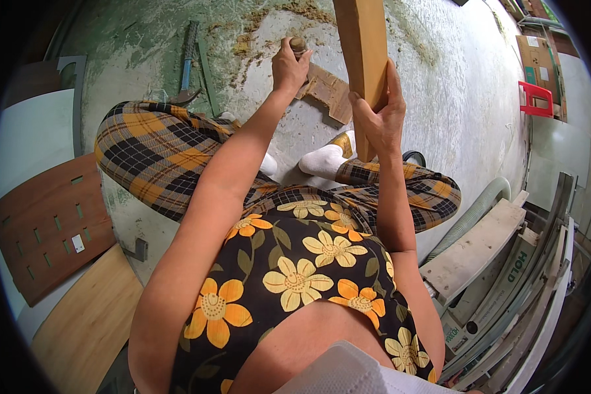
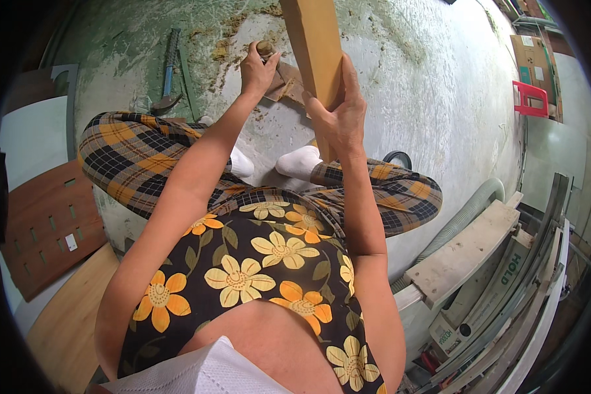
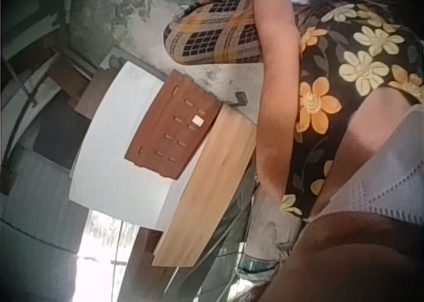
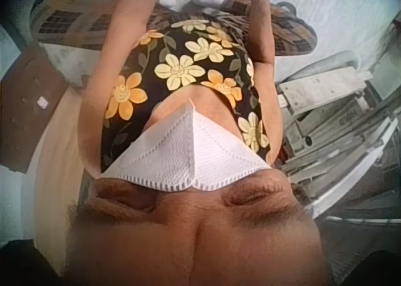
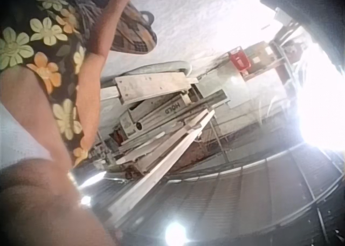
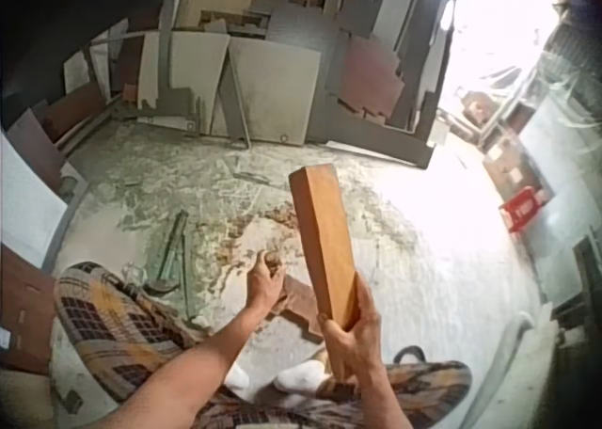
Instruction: The person works on pieces of wood using a hand plane and a hammer.
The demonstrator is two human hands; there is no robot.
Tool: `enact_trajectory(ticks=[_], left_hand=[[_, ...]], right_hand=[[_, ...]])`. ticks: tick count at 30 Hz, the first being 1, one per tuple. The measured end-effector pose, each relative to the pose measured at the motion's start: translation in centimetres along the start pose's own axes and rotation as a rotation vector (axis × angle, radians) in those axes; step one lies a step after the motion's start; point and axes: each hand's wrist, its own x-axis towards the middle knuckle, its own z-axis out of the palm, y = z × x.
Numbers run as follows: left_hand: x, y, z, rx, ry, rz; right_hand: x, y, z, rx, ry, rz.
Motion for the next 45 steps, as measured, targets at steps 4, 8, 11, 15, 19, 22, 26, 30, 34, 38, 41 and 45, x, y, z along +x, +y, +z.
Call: enact_trajectory(ticks=[4,8,11,15,19,22,26,30,34,38,41,45], left_hand=[[0.0,0.3,0.3,0.024,-0.020,-0.011],[-0.5,0.5,-0.3,-0.096,-0.012,-0.082],[0.3,0.3,-0.1,-0.163,0.033,0.070],[0.0,0.5,-0.5,-0.035,0.010,0.000],[-0.4,0.6,-0.2,-0.089,-0.041,-0.205],[-0.1,-0.8,0.1,-0.105,0.007,0.036],[0.1,-0.1,0.1,-0.110,-0.025,-0.104],[-0.1,0.8,0.1,-0.070,-0.033,-0.137],[0.6,-0.1,0.3,-0.126,0.030,0.052],[-0.2,-0.7,0.4,-0.029,0.054,0.064],[-0.1,-0.7,0.8,-0.036,0.038,0.069],[-0.1,0.0,0.7,-0.028,0.023,0.031]], right_hand=[[-0.3,1.7,1.8,0.010,-0.129,0.194],[0.9,2.0,2.3,-0.348,-0.322,0.259],[2.0,0.6,1.9,-0.207,-0.251,0.242],[1.8,0.8,2.0,-0.161,-0.136,-0.055],[1.8,3.5,2.2,-0.424,-0.314,0.132],[1.8,1.7,2.2,-0.344,-0.287,0.125],[1.8,0.9,2.1,-0.164,-0.241,0.093],[1.0,5.6,1.5,-0.333,-0.236,0.160],[1.9,2.9,1.0,-0.124,-0.119,0.160],[1.7,1.7,0.1,-0.163,-0.100,0.163],[1.4,1.4,-0.1,-0.138,-0.095,0.110],[1.4,0.9,-0.4,-0.149,-0.094,0.091]])
